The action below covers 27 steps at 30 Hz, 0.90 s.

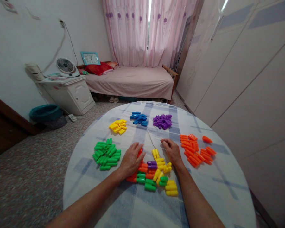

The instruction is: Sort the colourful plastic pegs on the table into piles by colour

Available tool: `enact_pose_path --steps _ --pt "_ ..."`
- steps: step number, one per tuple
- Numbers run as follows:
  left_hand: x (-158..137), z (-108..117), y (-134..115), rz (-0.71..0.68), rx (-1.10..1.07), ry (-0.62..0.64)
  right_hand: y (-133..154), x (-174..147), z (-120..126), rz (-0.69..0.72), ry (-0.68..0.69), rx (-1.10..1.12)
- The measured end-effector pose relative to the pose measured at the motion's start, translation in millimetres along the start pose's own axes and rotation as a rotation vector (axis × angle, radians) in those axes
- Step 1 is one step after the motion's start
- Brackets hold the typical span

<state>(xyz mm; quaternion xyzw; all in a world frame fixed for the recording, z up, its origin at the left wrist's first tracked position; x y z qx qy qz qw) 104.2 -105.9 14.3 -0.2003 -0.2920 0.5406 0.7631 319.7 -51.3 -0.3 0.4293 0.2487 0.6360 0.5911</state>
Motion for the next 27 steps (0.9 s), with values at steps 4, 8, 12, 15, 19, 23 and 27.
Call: enact_pose_path --steps 4,8,12,15,19,23,27 --pt "13 -12 -15 -0.031 -0.105 0.04 0 0 0 0.01 0.0 0.008" --pt "24 -12 -21 -0.112 -0.204 0.078 0 1 0 0.022 0.0 0.005" --pt "31 -9 -17 -0.139 -0.233 0.11 -1 1 -1 0.024 0.004 0.007" --pt "34 -8 -21 -0.22 -0.139 0.094 -1 1 -1 0.024 0.006 0.003" --pt "38 -11 -34 -0.316 0.001 0.237 1 0 0 0.025 0.007 0.0" --pt "40 -14 -37 -0.279 0.091 0.31 1 0 0 0.021 0.012 -0.002" --pt "42 -15 -38 -0.275 0.198 0.29 -1 0 -1 0.023 0.015 -0.002"
Point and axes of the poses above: each hand's wrist, its own x-axis towards the middle knuckle, its own z-axis out of the back of the hand, y = z × x, the point moved 2 cm from there along x, towards the middle knuckle, and after that the axes turned 6 degrees about -x, right-handed, at the moved point
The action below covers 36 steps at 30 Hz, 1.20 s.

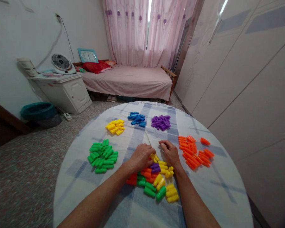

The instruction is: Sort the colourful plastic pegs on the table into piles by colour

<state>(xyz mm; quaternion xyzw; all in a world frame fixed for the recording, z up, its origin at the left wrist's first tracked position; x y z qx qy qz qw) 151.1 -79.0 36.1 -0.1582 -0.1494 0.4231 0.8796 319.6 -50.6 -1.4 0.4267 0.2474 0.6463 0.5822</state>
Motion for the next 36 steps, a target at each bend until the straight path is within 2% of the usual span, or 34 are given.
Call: enact_pose_path --steps 10,14,17,20,23,26,28,30,32,36 --pt "-1 -2 -3 -0.055 0.024 -0.016 0 0 0 -0.016 0.009 0.001" --pt "-3 11 1 -0.025 -0.032 -0.093 0 0 1 -0.022 0.006 0.004" --pt "-2 38 21 0.1 0.016 -0.267 -2 1 1 -0.023 0.019 -0.009" --pt "4 67 54 0.253 0.184 -0.42 -5 1 0 -0.012 0.023 -0.015" --pt "13 85 90 0.387 0.321 -0.393 -6 1 0 -0.008 0.017 -0.019" --pt "19 92 111 0.436 0.34 -0.36 -5 1 0 -0.012 0.013 -0.013" --pt "17 89 112 0.433 0.341 -0.358 -4 1 0 -0.012 0.008 -0.009" --pt "9 79 102 0.388 0.284 -0.375 -2 0 1 -0.012 0.005 -0.009" --pt "-2 63 83 0.309 0.136 -0.378 -1 0 1 -0.011 0.007 -0.008" --pt "-24 21 43 0.203 -0.148 -0.3 2 1 3 -0.003 0.046 -0.013"
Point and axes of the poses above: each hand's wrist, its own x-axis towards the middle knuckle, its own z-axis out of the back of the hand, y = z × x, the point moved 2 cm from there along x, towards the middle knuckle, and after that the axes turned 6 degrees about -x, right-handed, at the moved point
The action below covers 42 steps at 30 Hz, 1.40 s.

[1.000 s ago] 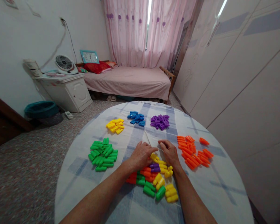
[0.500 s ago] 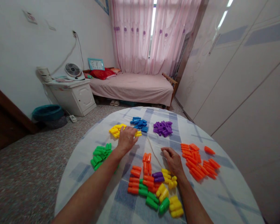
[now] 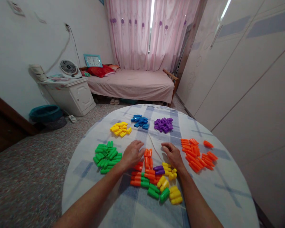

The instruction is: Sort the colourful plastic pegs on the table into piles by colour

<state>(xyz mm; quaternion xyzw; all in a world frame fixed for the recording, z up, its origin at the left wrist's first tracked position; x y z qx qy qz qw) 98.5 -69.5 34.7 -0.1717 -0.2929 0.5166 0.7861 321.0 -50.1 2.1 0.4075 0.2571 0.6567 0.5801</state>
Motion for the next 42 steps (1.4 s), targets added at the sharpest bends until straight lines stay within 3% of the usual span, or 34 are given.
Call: enact_pose_path --steps 4,9,12,15,19,23,26,30,32,37,40,42 --pt "-15 -26 -9 0.027 -0.275 0.001 9 -2 0 0.059 0.14 0.03" --pt "-12 -35 3 0.175 -0.749 -0.023 31 -12 -7 0.233 0.345 -0.014" --pt "-11 -34 7 0.186 -0.835 -0.043 43 -16 -13 0.331 0.381 -0.157" --pt "-12 -32 7 0.19 -0.866 -0.041 47 -17 -17 0.321 0.371 -0.28" --pt "-11 -30 6 0.202 -0.87 -0.043 46 -16 -15 0.265 0.326 -0.294" --pt "-11 -31 7 0.219 -0.883 -0.025 42 -7 5 0.223 0.216 -0.246" --pt "-11 -32 8 0.242 -0.889 -0.007 32 3 37 0.142 0.013 -0.294" --pt "-11 -34 10 0.241 -0.88 -0.005 5 7 86 -0.015 -0.339 -0.558" --pt "-11 -35 10 0.243 -0.882 0.002 -10 3 104 -0.127 -0.421 -0.686" --pt "-11 -32 6 0.248 -0.895 -0.023 -30 -6 122 -0.305 -0.442 -0.845" --pt "-12 -30 4 0.243 -0.898 -0.032 -21 -2 117 -0.224 -0.411 -0.742" --pt "-12 -30 4 0.235 -0.891 -0.045 -6 2 106 -0.117 -0.287 -0.577"
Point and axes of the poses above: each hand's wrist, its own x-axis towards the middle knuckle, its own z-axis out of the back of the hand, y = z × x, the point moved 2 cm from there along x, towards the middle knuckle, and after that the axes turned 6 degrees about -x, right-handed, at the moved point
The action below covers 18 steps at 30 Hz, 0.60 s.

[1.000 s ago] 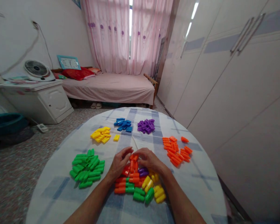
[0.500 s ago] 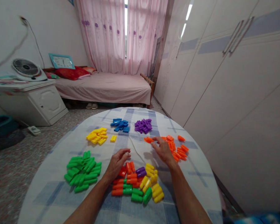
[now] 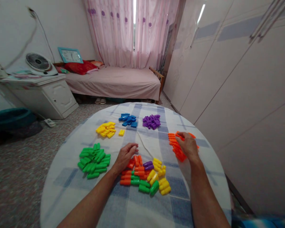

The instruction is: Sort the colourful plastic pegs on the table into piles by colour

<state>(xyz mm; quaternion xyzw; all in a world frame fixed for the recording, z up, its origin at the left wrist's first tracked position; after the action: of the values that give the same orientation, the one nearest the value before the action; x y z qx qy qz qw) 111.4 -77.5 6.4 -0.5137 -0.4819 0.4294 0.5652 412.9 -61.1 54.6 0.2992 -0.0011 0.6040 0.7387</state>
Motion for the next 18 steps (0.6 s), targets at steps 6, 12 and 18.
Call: enact_pose_path --steps 6,12,18 --pt "0 1 -1 0.009 0.047 -0.016 75 -31 -14 0.363 0.614 0.236" --pt "1 2 -3 -0.017 -0.02 -0.071 125 -70 -32 0.567 0.735 0.09" --pt "0 3 -4 0.022 -0.03 -0.084 141 -88 -46 0.593 0.629 -0.035"
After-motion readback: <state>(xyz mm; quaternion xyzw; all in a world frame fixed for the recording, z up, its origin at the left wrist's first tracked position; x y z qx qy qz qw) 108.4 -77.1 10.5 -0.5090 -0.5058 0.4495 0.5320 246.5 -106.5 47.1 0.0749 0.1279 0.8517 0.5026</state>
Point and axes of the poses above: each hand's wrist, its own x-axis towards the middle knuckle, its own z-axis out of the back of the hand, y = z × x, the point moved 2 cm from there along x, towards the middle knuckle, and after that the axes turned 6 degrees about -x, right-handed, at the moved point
